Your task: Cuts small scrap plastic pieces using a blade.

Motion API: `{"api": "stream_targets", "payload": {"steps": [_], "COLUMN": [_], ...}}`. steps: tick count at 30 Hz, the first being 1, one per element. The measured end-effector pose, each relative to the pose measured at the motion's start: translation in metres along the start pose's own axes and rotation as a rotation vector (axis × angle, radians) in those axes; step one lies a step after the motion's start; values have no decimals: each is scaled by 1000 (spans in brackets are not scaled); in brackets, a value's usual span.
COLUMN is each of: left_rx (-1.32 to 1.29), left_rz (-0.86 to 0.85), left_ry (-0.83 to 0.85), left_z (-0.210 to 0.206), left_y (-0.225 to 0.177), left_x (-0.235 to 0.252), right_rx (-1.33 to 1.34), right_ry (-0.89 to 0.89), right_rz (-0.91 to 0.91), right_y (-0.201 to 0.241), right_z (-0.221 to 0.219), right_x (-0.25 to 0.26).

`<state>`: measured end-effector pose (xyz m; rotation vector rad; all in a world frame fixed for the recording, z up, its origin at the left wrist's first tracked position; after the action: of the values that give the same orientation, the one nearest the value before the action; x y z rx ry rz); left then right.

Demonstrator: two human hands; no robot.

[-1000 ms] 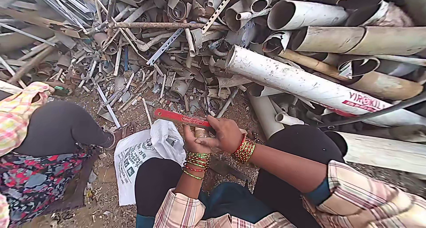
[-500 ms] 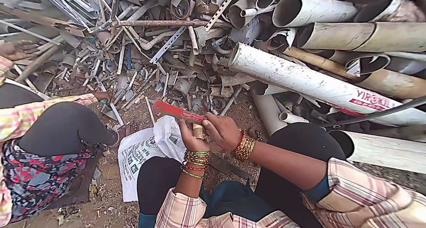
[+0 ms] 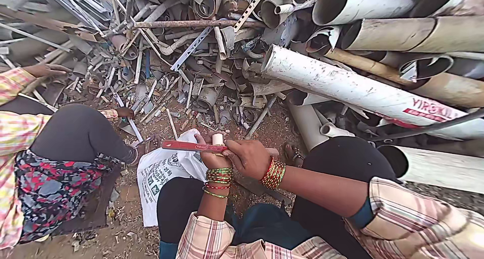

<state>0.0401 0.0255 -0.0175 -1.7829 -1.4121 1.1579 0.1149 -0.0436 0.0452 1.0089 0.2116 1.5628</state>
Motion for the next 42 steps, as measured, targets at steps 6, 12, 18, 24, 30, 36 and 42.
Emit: {"api": "stream_targets", "payload": {"steps": [6,12,18,24,30,36,42], "left_rx": [34,25,-10,46,-14,-25,70], "left_rz": [-10,2,19,-4,40,46,108], "left_ry": [-54,-55,-75,-83,-67,-130,-123], "left_z": [3,7,9,10,11,18,22], "left_y": [1,3,1,3,5,4,14], "left_x": [-2,3,4,3,7,7,5], "right_rx": [-31,-29,-2,-28,-40,-18,-107], "right_ry": [7,77,78,104,58,80,-9], "right_rz": [-102,-133,-132,-207,-125,-162,-156], "right_y": [-12,-8,0,-15,-5,-3,-12], "right_z": [0,-8,-12,-12,-12,-17,-10], "right_x": [7,7,0,8,7,-1,8]}}
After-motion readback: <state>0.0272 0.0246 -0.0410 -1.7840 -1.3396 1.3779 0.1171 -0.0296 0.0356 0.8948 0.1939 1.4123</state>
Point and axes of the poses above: each hand's wrist, its own x-axis towards the middle knuckle, its own z-axis out of the back of the hand, y = z × x, the point moved 10 cm from there along x, towards the middle knuckle, and after that the axes turned 9 degrees about x, right-handed, at the moved point
